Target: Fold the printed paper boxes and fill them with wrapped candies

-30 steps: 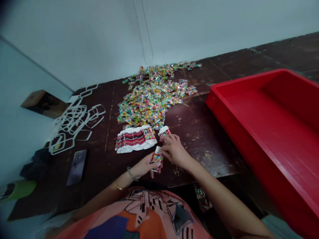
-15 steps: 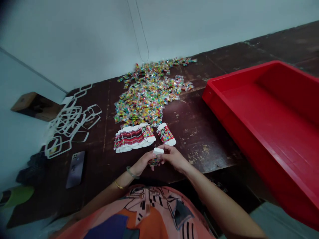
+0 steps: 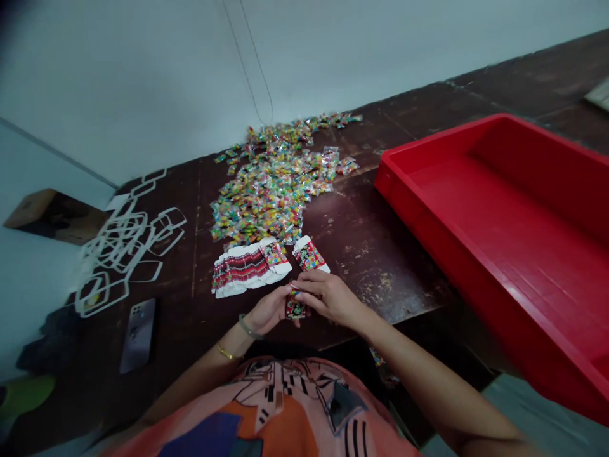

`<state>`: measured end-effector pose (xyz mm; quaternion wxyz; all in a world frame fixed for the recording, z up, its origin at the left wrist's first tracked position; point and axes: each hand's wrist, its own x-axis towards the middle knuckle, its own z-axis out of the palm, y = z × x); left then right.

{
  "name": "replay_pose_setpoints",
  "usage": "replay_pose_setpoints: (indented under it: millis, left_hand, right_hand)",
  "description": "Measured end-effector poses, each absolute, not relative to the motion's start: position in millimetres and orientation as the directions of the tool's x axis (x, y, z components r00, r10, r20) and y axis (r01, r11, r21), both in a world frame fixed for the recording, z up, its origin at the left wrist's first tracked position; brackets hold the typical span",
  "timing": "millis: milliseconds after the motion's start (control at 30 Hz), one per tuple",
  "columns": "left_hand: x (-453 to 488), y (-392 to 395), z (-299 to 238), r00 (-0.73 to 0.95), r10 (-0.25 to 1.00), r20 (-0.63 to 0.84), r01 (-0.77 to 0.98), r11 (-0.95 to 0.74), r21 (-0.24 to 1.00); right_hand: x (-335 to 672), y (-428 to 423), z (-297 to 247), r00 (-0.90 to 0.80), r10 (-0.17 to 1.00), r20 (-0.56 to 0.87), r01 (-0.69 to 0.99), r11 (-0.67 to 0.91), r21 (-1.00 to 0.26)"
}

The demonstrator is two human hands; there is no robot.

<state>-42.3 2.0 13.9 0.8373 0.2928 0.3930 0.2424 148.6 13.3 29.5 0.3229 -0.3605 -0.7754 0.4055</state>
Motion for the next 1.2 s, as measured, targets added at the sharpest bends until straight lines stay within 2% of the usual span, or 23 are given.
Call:
replay_pose_setpoints:
  millis: [133, 233, 433, 633, 700, 833, 900, 967, 1067, 1133, 1200]
  left_hand:
    - [-43, -1, 15, 0.551, 0.653, -0.519, -0.108, 0.673, 0.732]
    - [-43, -1, 16, 0.589, 0.639, -0.494, -0.059, 0.644, 0.763]
    - [-41, -5, 13, 0.53, 0.635, -0.562, 0.026, 0.651, 0.759]
    - [-32, -5, 8, 0.464, 0.667, -0.584, 0.138, 0.597, 0.791]
    - [-32, -2, 10, 0.446, 0.678, -0.584, 0.149, 0.588, 0.795]
    - [-33, -2, 10, 0.426, 0.681, -0.596, 0.064, 0.634, 0.77]
    - [-29, -7, 8, 0.454, 0.655, -0.604, 0.012, 0.674, 0.739]
    - [-23, -11, 6, 0.52, 0.611, -0.596, -0.035, 0.713, 0.701]
    - [-17, -10, 8, 0.604, 0.594, -0.531, -0.036, 0.686, 0.727]
    - [-20, -1, 10, 0.56, 0.656, -0.507, 0.012, 0.605, 0.796]
    - [-25, 11, 10, 0.423, 0.749, -0.51, 0.031, 0.551, 0.834]
  right_hand:
    - [147, 9, 20, -0.388, 0.919, 0.068, 0.228, 0.167, -0.959]
    - [146, 12, 16, -0.34, 0.938, -0.063, 0.189, 0.003, -0.982]
    - [141, 3, 0, -0.3, 0.95, -0.082, 0.053, -0.069, -0.996]
    - [140, -1, -15, -0.257, 0.913, -0.318, -0.109, -0.354, -0.929]
    - [139, -1, -13, -0.224, 0.936, -0.272, -0.077, -0.295, -0.952]
    - [134, -8, -9, -0.206, 0.978, 0.039, 0.061, 0.052, -0.997]
    - [139, -15, -8, -0.221, 0.968, 0.122, 0.119, 0.151, -0.981]
    - [156, -20, -3, -0.254, 0.962, 0.101, 0.171, 0.147, -0.974]
    - [194, -19, 14, -0.452, 0.89, -0.058, 0.247, 0.063, -0.967]
    - [212, -8, 23, -0.55, 0.827, -0.115, 0.345, 0.099, -0.933]
    - [212, 10, 22, -0.486, 0.871, -0.071, 0.464, 0.188, -0.866]
